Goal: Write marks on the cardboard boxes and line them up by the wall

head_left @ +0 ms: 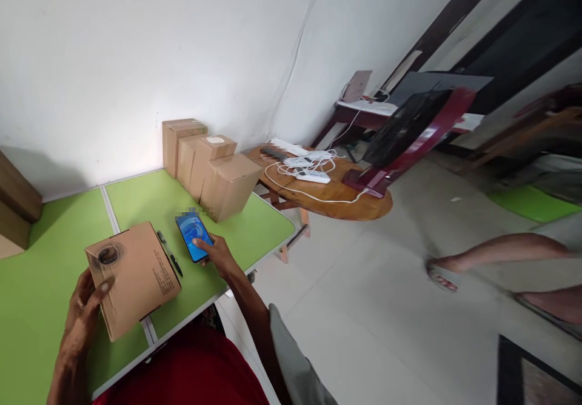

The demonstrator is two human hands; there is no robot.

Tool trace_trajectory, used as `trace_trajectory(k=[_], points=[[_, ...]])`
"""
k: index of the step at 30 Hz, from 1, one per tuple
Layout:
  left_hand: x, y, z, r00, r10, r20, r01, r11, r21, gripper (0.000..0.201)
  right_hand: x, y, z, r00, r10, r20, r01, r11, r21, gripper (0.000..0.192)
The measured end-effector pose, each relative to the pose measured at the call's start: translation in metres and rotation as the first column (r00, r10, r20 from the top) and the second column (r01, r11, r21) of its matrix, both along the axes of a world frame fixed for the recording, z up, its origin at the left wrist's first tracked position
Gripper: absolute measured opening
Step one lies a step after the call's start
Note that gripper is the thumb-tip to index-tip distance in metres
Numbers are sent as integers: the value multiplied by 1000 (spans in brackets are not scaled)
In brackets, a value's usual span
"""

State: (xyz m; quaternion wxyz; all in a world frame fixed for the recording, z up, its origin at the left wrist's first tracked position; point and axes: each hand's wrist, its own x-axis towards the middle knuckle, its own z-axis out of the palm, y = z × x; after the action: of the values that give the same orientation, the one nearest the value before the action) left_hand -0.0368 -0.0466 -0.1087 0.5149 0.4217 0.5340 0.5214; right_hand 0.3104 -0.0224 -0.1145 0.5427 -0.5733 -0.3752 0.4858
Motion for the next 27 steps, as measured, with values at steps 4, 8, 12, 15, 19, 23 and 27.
trace_trajectory(k=[4,8,12,15,19,23,27], points=[[-1,1,0,1000,2,-20,-3,1000,-5,90,4,11,-11,991,-7,136,15,998,-58,60],[-1,2,-1,1000,6,-25,-6,1000,-9,91,3,16,-16,950,4,312,33,993,-112,46],[-4,4,-5,999,-1,-34,1,1000,1,93,5,15,-16,845,-8,535,91,988,-128,31],[-7,6,-8,999,-15,-40,16,1000,20,92,6,12,-14,758,1,652,123,982,-144,22],[-9,5,-11,998,-11,-59,12,1000,19,94,7,6,-9,678,12,735,131,982,-137,18],[-8,6,-10,996,-4,-92,4,1000,-3,98,-5,-1,-4,646,-32,763,95,995,-38,18],[-3,9,-4,992,30,-124,-39,997,-73,116,-50,-12,-3,715,5,699,-104,990,100,24]])
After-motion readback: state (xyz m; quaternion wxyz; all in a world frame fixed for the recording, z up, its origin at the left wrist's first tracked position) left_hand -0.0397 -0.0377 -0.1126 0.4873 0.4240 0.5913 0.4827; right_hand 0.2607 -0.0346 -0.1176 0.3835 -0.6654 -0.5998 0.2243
